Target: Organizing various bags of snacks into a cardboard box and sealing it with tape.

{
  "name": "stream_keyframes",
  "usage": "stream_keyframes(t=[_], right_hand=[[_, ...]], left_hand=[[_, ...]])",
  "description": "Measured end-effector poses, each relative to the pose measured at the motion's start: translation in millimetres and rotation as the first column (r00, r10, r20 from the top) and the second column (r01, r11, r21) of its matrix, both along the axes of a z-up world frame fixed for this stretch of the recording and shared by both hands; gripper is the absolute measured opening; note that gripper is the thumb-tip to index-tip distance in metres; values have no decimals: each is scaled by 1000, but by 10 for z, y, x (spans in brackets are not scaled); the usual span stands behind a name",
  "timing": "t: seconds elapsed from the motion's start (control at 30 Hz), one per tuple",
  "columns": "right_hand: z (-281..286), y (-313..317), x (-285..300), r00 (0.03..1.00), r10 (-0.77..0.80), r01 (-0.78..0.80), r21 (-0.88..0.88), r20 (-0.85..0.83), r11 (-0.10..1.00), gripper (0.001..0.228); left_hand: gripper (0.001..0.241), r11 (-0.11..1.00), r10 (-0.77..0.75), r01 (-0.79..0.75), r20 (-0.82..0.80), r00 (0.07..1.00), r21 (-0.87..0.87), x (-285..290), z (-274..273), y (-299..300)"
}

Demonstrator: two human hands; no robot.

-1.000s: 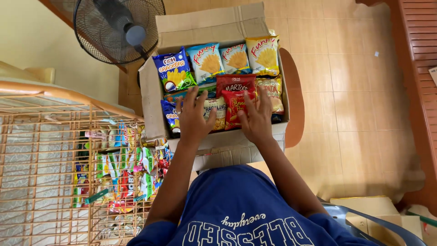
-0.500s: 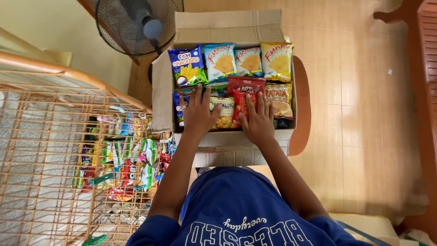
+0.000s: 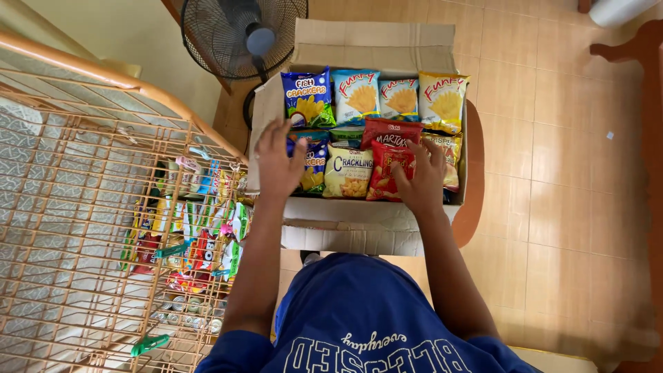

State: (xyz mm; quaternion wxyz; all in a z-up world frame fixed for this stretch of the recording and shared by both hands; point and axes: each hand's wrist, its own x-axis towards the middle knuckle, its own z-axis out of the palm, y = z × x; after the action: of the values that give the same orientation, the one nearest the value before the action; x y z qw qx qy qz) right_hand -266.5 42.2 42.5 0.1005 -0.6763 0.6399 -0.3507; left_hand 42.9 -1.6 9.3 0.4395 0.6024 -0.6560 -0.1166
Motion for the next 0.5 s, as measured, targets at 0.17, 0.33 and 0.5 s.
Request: stream_keyframes(t=[0.17,0.33,0.5], right_hand=[[66,-358,101,989,108,-119,-109,-97,987,57],[-69,-1143,437,974,178,-199,-149,-142,969,53],[-382,-1742,723,917,251,-241,69,-310,968,55]], left_hand=[[50,992,-126,127,-27,992,12,116,-49,-393],[53,979,-189,196,125,974,-52,-229,1,-1026],[60,978,-198,160,343,918,136,-419,-465,-1533]])
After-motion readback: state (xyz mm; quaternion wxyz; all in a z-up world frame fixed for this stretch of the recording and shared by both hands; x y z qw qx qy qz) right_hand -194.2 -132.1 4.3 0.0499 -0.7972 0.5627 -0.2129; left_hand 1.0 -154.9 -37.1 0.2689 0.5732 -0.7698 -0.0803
